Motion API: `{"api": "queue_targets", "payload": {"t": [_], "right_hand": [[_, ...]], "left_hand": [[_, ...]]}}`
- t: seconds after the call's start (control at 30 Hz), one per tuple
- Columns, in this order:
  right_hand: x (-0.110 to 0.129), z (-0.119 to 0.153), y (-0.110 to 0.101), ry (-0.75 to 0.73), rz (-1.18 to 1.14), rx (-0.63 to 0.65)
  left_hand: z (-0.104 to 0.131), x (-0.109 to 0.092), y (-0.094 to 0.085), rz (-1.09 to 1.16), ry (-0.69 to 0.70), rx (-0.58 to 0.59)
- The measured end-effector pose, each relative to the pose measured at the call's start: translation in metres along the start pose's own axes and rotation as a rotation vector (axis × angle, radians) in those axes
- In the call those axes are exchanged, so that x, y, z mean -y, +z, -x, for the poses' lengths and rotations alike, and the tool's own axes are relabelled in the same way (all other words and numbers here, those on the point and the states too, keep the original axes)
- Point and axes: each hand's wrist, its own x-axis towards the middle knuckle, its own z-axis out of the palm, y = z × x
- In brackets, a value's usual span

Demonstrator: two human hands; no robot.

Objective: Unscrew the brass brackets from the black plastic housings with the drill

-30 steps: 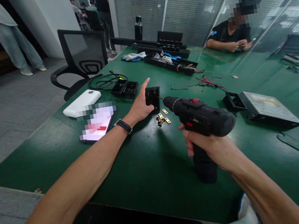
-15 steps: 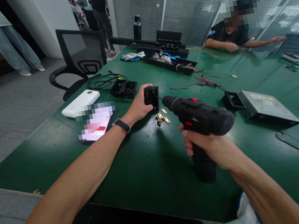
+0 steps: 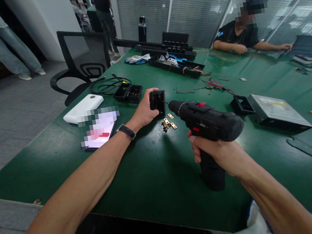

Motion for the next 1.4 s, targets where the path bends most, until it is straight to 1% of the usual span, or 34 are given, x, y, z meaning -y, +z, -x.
{"api": "queue_targets", "payload": {"t": [0.37,0.53,0.73,0.8,0.93,1.4], "right_hand": [[0.0032,-0.0006,-0.0017,-0.013,0.045,0.025],[-0.0009,0.0003,0.0003,0.021,-0.025,-0.031],[-0.0022,-0.0004,-0.0033,-0.027,0.028,0.038],[-0.0006,-0.0006,-0.0035,-0.021,0.028,0.047],[0.0014,-0.0011,-0.0024,-0.003,0.008,0.037],[0.0009,-0.0018,-0.0021,-0.039,0.044,0.038]], "left_hand": [[-0.0005,0.0051,-0.0001,0.025,-0.002,0.003],[-0.0001,0.0019,-0.0007,-0.001,-0.009,0.002],[0.0000,0.0016,-0.0012,0.002,-0.005,0.002],[-0.0001,0.0025,-0.0009,0.006,-0.008,-0.002],[0.0000,0.0034,-0.0004,0.008,-0.009,-0.005],[-0.0010,0.0070,0.0000,0.015,0.008,-0.001]]}}
